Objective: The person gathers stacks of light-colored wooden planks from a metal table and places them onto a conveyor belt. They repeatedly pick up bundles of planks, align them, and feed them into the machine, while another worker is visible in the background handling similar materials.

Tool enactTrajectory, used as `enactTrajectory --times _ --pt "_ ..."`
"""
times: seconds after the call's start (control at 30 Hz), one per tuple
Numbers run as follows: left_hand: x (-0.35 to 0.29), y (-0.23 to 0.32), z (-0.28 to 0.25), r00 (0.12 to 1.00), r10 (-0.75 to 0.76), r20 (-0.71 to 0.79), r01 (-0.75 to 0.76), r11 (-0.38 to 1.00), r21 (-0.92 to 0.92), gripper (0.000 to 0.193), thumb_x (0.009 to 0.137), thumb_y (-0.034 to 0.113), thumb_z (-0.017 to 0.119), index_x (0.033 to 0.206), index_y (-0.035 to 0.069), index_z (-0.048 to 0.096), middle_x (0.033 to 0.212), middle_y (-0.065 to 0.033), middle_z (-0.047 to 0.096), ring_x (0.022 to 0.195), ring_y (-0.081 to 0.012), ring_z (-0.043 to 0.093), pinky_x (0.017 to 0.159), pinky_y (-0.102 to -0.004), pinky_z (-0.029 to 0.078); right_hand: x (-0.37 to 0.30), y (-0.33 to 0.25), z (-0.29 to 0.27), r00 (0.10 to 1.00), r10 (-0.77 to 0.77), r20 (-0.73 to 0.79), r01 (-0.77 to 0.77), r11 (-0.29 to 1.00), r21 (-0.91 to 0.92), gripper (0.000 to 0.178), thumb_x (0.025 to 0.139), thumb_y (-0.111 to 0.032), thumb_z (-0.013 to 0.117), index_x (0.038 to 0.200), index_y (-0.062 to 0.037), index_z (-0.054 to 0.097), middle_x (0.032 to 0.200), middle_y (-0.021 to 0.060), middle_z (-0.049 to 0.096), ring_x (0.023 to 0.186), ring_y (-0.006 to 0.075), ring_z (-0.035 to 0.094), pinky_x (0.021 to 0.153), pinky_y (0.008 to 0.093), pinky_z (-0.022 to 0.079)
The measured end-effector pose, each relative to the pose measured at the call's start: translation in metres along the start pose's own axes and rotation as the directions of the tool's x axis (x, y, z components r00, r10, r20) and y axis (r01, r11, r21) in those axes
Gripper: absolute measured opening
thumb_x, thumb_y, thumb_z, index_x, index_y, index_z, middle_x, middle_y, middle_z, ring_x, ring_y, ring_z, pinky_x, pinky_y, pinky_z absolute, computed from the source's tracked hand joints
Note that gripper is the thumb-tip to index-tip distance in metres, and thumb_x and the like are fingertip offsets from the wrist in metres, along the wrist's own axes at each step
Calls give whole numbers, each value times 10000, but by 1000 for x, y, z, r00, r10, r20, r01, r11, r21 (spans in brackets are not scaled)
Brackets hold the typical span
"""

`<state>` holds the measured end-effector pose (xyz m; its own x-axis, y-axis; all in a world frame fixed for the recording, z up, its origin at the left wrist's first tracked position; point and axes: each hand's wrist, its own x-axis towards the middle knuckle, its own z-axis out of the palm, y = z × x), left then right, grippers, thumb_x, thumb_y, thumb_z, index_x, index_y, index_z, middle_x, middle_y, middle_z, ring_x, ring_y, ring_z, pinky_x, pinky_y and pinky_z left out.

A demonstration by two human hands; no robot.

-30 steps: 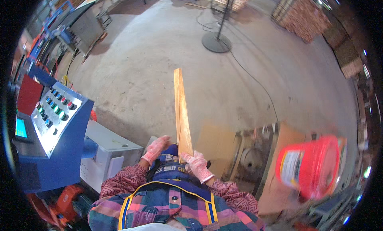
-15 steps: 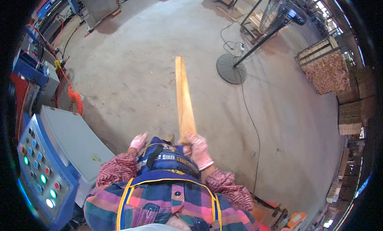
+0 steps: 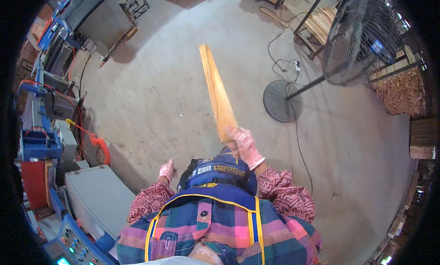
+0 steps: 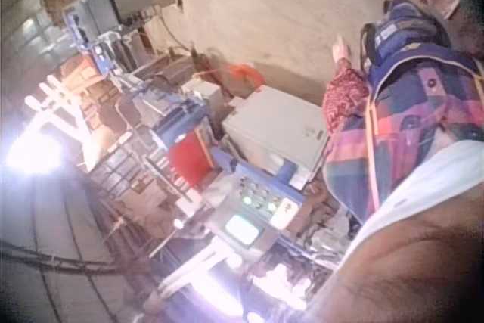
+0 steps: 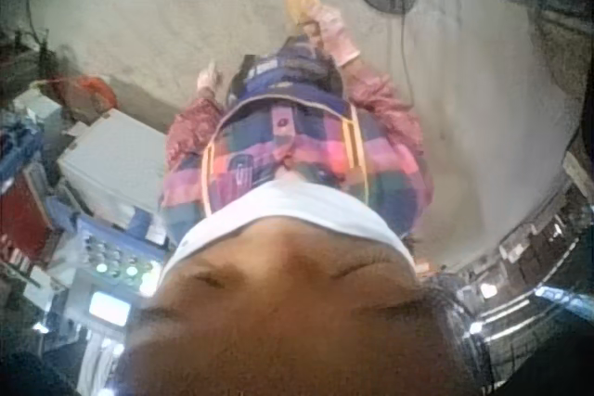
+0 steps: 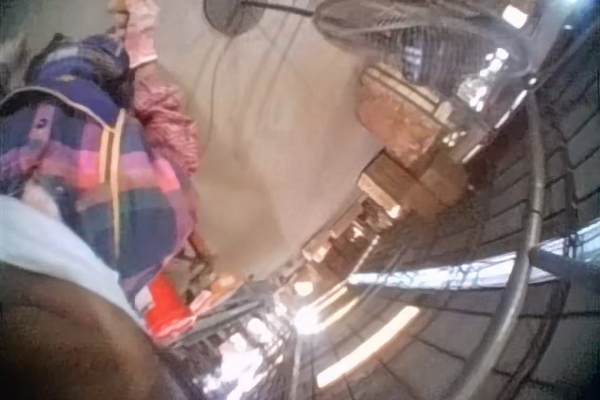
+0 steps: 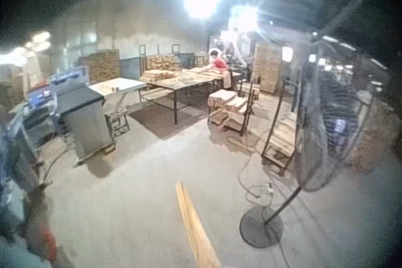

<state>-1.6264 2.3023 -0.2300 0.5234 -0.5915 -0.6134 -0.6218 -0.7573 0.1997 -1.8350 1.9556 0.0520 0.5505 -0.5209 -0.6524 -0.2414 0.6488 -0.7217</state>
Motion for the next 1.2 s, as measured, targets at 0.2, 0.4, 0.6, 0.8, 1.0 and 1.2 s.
enactTrajectory --times 0.2,0.4,0.6,0.8,1.0,1.2 --pt "34 36 -43 929 -356 -102 277 851 -446 573 991 518 368 972 20 651 906 -202 708 840 -383 668 770 -449 512 149 -127 16 1000 9 25 -7 995 -95 402 903 -496 682 936 -96 650 576 -32 474 411 69 394 368 233 306" --pt "195 48 -110 980 -170 103 197 900 -388 469 953 457 457 1230 118 627 1143 -240 660 1078 -415 630 918 -487 502 302 -215 72 997 44 68 -38 995 -95 350 915 -459 687 867 -122 603 562 -47 442 404 65 383 368 243 283" --pt "436 71 -319 977 -127 171 167 955 -244 417 923 322 552 1244 59 592 1095 -243 685 999 -403 672 895 -486 537 394 -319 115 997 71 20 -67 987 -149 399 926 -465 659 823 -84 602 560 -31 457 404 72 392 367 251 284" --pt "647 185 -579 987 -120 104 95 -80 -992 493 966 440 575 1234 26 576 1048 -158 699 878 -272 690 823 -388 580 521 -439 106 982 145 120 -73 880 -470 486 901 -507 679 1036 -39 680 660 22 603 484 89 517 414 236 424" --pt "820 330 -736 993 -10 -121 -108 -522 -846 373 907 348 726 1121 58 632 918 -54 662 789 -169 641 690 -313 544 703 -575 109 923 197 331 29 821 -571 474 912 -501 674 1116 -73 675 693 -8 584 535 63 512 476 211 425" --pt "907 385 -888 973 -148 -179 -227 -441 -868 342 886 172 751 1157 36 593 942 -35 652 833 -159 634 719 -302 530 840 -712 97 859 308 408 -57 852 -521 447 926 -496 669 1065 -72 669 694 -24 553 521 57 464 461 216 396"
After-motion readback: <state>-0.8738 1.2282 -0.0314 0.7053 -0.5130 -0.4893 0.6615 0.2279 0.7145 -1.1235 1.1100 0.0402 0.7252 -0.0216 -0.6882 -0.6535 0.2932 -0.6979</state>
